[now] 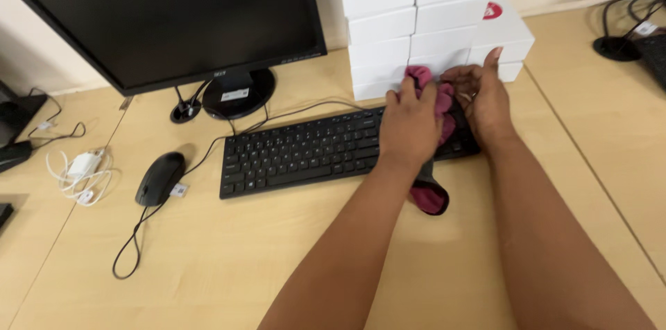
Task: The person wipes the back, sides, and front of a keyboard using a cloth.
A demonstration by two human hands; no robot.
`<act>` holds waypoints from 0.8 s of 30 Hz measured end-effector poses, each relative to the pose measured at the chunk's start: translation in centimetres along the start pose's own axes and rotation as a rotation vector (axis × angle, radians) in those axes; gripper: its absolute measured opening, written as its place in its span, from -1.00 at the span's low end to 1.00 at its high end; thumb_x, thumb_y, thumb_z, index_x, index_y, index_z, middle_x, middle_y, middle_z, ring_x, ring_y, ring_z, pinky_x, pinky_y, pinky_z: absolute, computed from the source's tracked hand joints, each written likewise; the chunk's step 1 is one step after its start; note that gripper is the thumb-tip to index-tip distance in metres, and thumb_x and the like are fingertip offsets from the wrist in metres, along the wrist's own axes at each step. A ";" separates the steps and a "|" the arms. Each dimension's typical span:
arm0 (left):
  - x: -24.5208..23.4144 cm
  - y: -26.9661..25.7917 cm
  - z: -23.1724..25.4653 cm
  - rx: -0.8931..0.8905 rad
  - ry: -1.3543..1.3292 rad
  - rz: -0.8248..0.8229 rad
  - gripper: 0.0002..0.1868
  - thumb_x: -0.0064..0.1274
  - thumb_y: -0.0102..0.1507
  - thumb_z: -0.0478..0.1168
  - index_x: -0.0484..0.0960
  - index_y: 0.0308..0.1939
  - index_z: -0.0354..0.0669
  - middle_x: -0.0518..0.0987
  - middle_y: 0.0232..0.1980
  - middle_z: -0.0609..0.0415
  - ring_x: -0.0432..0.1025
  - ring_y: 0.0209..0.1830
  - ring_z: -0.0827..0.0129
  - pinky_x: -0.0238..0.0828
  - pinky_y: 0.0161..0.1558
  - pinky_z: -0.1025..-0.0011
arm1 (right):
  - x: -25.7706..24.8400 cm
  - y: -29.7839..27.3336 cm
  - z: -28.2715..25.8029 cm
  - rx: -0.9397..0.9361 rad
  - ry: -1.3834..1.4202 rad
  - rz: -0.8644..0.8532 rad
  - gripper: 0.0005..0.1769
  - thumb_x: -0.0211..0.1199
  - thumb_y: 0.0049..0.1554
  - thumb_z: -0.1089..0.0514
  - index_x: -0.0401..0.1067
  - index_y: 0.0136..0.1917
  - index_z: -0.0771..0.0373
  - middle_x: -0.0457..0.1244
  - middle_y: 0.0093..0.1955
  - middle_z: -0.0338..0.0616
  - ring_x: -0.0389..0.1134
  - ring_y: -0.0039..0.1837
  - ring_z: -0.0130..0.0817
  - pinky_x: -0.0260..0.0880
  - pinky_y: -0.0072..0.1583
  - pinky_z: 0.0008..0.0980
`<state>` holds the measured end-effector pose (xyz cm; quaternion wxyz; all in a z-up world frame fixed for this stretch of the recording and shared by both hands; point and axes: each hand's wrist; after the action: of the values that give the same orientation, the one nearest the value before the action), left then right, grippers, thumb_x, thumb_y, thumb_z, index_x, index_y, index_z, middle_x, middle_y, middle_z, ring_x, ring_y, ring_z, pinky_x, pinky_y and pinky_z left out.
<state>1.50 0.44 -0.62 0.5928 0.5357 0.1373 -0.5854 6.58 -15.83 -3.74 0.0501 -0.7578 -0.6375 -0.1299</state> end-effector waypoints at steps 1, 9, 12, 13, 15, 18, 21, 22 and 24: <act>-0.1 -0.9 0.2 0.009 -0.001 0.013 -0.45 0.19 0.15 -0.16 0.49 0.24 -0.02 0.36 0.33 -0.19 0.32 0.20 -0.24 0.42 0.13 0.01 | 0.1 -0.1 -0.1 0.013 -0.014 0.013 -0.02 -0.38 0.25 -0.61 0.47 0.02 0.29 0.35 0.03 -0.13 0.28 0.11 -0.35 0.27 0.26 -0.31; -0.4 -4.4 -0.6 0.072 -0.039 0.128 -0.41 0.20 0.12 -0.18 0.48 0.24 -0.07 0.36 0.33 -0.27 0.31 0.14 -0.27 0.37 0.16 -0.05 | 0.5 -0.5 -0.4 -0.022 -0.205 0.007 -0.01 -0.39 0.22 -0.65 0.47 0.00 0.24 0.37 0.06 -0.14 0.32 0.16 -0.33 0.23 0.26 -0.26; -0.1 -3.4 -1.4 0.012 -0.014 0.152 -0.46 0.19 0.17 -0.21 0.49 0.24 -0.06 0.37 0.32 -0.27 0.33 0.13 -0.26 0.38 0.12 -0.04 | 0.9 -1.0 -0.7 -0.032 -0.273 -0.003 0.00 -0.40 0.21 -0.65 0.47 0.00 0.25 0.39 0.07 -0.13 0.34 0.18 -0.34 0.22 0.28 -0.25; -0.1 -2.8 -1.7 -0.008 0.004 0.166 -0.49 0.18 0.18 -0.22 0.50 0.23 -0.05 0.38 0.32 -0.27 0.33 0.13 -0.26 0.38 0.11 -0.04 | 1.2 -1.3 -0.9 -0.034 -0.292 -0.008 0.00 -0.40 0.20 -0.65 0.47 0.01 0.25 0.40 0.07 -0.12 0.35 0.19 -0.34 0.22 0.29 -0.25; -0.2 -1.1 -2.5 -0.075 0.029 0.100 -0.51 0.18 0.19 -0.21 0.50 0.21 -0.07 0.39 0.29 -0.28 0.35 0.13 -0.28 0.40 0.10 -0.04 | 1.5 -1.5 -1.3 -0.051 -0.337 -0.003 0.00 -0.41 0.21 -0.64 0.48 0.02 0.25 0.39 0.07 -0.13 0.35 0.20 -0.33 0.24 0.29 -0.23; -1.2 0.8 -4.2 -0.126 -0.020 -0.026 -0.51 0.20 0.18 -0.17 0.52 0.19 -0.07 0.40 0.25 -0.30 0.39 0.10 -0.30 0.40 0.14 -0.02 | 1.9 -2.0 -1.6 -0.067 -0.391 -0.003 -0.01 -0.42 0.25 -0.61 0.47 0.02 0.27 0.38 0.07 -0.12 0.34 0.20 -0.32 0.24 0.30 -0.21; -2.9 0.6 -6.2 -0.075 -0.093 -0.031 -0.48 0.23 0.14 -0.15 0.53 0.18 -0.04 0.43 0.22 -0.28 0.41 0.14 -0.26 0.37 0.21 -0.04 | 2.2 -2.0 -1.9 -0.047 -0.419 0.006 -0.02 -0.44 0.26 -0.58 0.48 0.02 0.28 0.37 0.06 -0.13 0.33 0.20 -0.32 0.24 0.31 -0.20; -3.5 0.0 -6.8 -0.044 -0.115 -0.012 -0.47 0.24 0.12 -0.16 0.54 0.19 -0.03 0.44 0.21 -0.27 0.42 0.17 -0.24 0.35 0.23 -0.05 | 2.2 -2.1 -1.8 -0.034 -0.426 0.013 -0.02 -0.45 0.27 -0.57 0.48 0.02 0.28 0.37 0.07 -0.14 0.32 0.21 -0.32 0.24 0.31 -0.20; -4.8 -1.9 -7.7 -0.022 -0.119 0.005 -0.46 0.23 0.15 -0.17 0.54 0.23 -0.01 0.40 0.28 -0.30 0.36 0.20 -0.29 0.37 0.21 -0.03 | 2.2 -2.0 -1.6 -0.036 -0.431 0.019 -0.02 -0.44 0.27 -0.56 0.49 0.04 0.30 0.37 0.06 -0.11 0.32 0.22 -0.30 0.22 0.32 -0.19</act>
<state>2.14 9.71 -0.74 0.6073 0.4936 0.1071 -0.6133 4.76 -13.75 -1.76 -0.0996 -0.7748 -0.6238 0.0241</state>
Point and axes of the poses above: each hand's wrist, its own y-axis towards the middle knuckle, its own x-axis out of the palm, z = x × y
